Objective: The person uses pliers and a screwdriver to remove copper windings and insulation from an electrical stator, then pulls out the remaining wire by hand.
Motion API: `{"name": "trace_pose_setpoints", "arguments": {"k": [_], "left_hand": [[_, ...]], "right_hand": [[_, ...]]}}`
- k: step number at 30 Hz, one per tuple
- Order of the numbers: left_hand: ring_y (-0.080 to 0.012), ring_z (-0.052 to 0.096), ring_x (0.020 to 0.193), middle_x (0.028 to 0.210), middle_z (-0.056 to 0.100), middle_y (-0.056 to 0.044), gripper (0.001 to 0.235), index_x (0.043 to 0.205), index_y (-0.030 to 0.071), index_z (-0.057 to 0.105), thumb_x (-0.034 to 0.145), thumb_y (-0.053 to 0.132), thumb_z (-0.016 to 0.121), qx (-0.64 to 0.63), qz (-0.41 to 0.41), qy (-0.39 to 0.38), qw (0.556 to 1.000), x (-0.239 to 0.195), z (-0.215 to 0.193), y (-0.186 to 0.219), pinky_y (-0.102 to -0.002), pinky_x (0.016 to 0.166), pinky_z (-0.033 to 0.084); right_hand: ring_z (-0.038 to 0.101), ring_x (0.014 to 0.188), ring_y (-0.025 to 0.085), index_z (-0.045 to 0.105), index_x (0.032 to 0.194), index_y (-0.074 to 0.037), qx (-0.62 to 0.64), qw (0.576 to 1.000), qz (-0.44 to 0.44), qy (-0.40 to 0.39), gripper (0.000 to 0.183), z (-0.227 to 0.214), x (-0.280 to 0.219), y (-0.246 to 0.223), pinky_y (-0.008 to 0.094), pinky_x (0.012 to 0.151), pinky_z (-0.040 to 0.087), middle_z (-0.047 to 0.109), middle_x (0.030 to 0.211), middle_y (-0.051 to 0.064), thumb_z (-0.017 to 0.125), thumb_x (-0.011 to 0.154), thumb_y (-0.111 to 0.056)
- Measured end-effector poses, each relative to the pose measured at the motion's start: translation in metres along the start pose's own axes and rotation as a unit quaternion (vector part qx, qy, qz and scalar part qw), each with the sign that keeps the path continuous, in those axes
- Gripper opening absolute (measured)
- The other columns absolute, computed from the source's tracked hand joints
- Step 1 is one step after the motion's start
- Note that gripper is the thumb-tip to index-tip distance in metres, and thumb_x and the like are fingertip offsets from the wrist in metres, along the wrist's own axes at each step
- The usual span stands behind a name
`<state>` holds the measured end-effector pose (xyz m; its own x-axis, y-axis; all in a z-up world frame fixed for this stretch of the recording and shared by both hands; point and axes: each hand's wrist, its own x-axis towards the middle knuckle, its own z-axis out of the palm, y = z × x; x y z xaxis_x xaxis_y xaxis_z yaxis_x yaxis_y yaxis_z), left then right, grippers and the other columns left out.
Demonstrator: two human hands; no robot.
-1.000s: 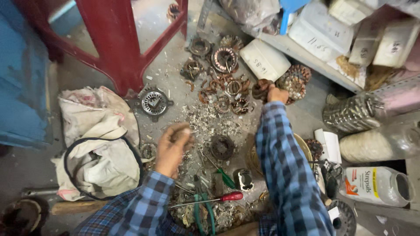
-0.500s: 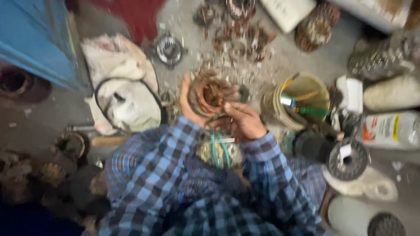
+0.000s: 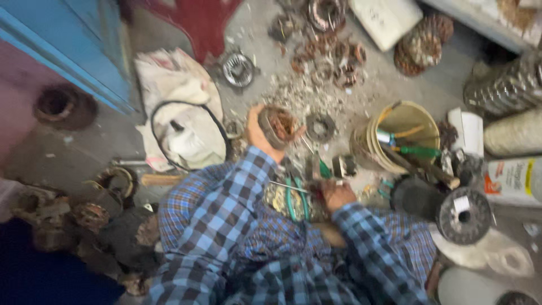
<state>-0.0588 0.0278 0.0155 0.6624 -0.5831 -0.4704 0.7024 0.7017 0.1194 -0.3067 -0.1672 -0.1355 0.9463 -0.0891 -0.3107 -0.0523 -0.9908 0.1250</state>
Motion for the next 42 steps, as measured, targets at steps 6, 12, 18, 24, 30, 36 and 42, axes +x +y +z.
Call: {"name": "trace_pose_setpoints", "arguments": {"k": [6, 12, 18, 24, 30, 36, 42], "left_hand": [[-0.0282, 0.068, 0.074, 0.086, 0.071, -0.009, 0.031, 0.093, 0.012, 0.068, 0.093, 0.040, 0.054, -0.009, 0.048, -0.065, 0.997, 0.014, -0.004, 0.021, -0.048, 0.063, 0.059], [-0.0258, 0.068, 0.072, 0.088, 0.070, -0.010, 0.028, 0.094, 0.012, 0.066, 0.095, 0.037, 0.053, -0.002, 0.123, -0.074, 0.990, 0.023, -0.008, 0.030, -0.046, 0.058, 0.058], [-0.0276, 0.067, 0.067, 0.084, 0.069, -0.009, 0.029, 0.092, 0.012, 0.066, 0.093, 0.039, 0.053, 0.004, 0.139, -0.039, 0.989, 0.013, -0.004, 0.031, -0.046, 0.056, 0.058], [-0.0272, 0.067, 0.069, 0.084, 0.068, -0.010, 0.031, 0.093, 0.011, 0.065, 0.095, 0.040, 0.054, -0.008, 0.120, -0.011, 0.993, 0.008, -0.001, 0.035, -0.045, 0.058, 0.059], [-0.0261, 0.066, 0.067, 0.082, 0.068, -0.009, 0.031, 0.095, 0.010, 0.068, 0.093, 0.038, 0.053, 0.008, 0.137, -0.002, 0.991, 0.006, 0.004, 0.035, -0.045, 0.055, 0.058], [-0.0265, 0.066, 0.060, 0.078, 0.067, -0.010, 0.030, 0.091, 0.010, 0.066, 0.093, 0.038, 0.055, -0.026, 0.196, 0.015, 0.980, 0.006, 0.010, 0.039, -0.041, 0.053, 0.057], [-0.0239, 0.063, 0.055, 0.075, 0.067, -0.009, 0.027, 0.092, 0.011, 0.067, 0.093, 0.036, 0.055, 0.000, 0.247, 0.033, 0.968, 0.010, 0.008, 0.056, -0.039, 0.048, 0.054]], "right_hand": [[0.071, 0.108, 0.032, 0.060, 0.133, -0.020, 0.344, 0.937, 0.027, -0.049, 0.045, -0.081, -0.043, 0.012, 0.043, 0.091, 0.055, 0.074, 0.117, 0.012, 0.065, 0.088, -0.020], [0.072, 0.078, 0.016, 0.067, 0.135, -0.011, 0.489, 0.860, 0.017, 0.146, 0.044, -0.174, -0.092, -0.001, 0.031, 0.071, 0.057, 0.080, 0.089, 0.009, 0.069, 0.093, -0.026], [0.049, 0.040, 0.003, 0.066, 0.139, -0.016, 0.582, 0.805, 0.086, 0.083, 0.046, -0.202, -0.093, -0.044, 0.026, 0.038, 0.043, 0.063, 0.058, 0.000, 0.066, 0.093, -0.019], [0.075, 0.097, 0.017, 0.066, 0.136, -0.009, 0.497, 0.838, -0.036, 0.224, 0.042, -0.214, -0.085, -0.055, 0.032, 0.079, 0.059, 0.079, 0.112, 0.015, 0.070, 0.095, -0.017], [0.077, 0.089, 0.014, 0.072, 0.130, -0.014, 0.412, 0.879, 0.017, 0.240, 0.043, -0.222, -0.083, -0.061, 0.030, 0.076, 0.060, 0.080, 0.106, 0.014, 0.074, 0.087, -0.016], [0.050, 0.046, 0.004, 0.068, 0.130, -0.010, 0.634, 0.747, 0.094, 0.173, 0.041, -0.186, -0.071, -0.096, 0.024, 0.040, 0.048, 0.080, 0.106, 0.002, 0.069, 0.089, -0.013], [0.042, 0.047, 0.003, 0.067, 0.136, -0.007, 0.827, 0.522, 0.130, 0.166, 0.044, -0.139, -0.050, -0.156, 0.023, 0.039, 0.031, 0.067, 0.074, 0.000, 0.068, 0.093, -0.010]]}}
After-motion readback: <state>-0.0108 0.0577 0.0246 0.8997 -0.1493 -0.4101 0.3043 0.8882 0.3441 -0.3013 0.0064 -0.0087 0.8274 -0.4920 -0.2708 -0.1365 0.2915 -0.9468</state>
